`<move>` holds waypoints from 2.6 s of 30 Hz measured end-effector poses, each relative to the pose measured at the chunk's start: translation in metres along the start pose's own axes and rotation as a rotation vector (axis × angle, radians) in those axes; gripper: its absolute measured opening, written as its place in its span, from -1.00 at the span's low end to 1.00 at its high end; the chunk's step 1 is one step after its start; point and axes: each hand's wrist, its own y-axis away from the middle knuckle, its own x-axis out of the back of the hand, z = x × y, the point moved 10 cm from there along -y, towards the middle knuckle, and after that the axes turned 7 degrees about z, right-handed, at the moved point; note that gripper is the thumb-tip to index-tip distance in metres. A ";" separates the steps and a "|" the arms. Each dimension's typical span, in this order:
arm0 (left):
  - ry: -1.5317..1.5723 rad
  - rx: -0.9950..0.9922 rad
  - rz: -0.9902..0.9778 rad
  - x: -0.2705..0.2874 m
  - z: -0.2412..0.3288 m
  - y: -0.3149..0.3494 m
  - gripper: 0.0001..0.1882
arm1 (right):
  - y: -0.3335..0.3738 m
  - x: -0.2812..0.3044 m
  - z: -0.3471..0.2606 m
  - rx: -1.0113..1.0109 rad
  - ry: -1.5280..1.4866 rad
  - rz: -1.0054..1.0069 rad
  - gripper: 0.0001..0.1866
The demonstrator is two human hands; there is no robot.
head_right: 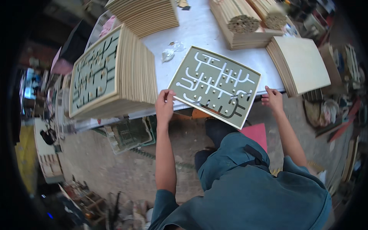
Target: Applying glue to the grooves of a wooden maze-pattern board and aligning wooden sheets for assembly.
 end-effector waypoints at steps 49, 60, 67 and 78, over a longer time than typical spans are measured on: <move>-0.357 0.266 0.084 -0.039 -0.069 -0.037 -0.47 | -0.102 -0.071 -0.044 0.168 0.183 0.021 -0.25; -0.133 0.193 0.077 -0.019 -0.076 0.006 -0.48 | -0.061 -0.019 -0.038 0.215 0.050 0.276 -0.31; -0.023 -0.066 0.001 0.016 -0.008 0.110 -0.46 | 0.075 0.062 0.079 0.202 0.205 0.406 -0.41; 0.023 0.641 -0.184 0.128 -0.282 0.256 -0.64 | 0.255 0.056 0.576 -1.049 0.128 0.126 -0.30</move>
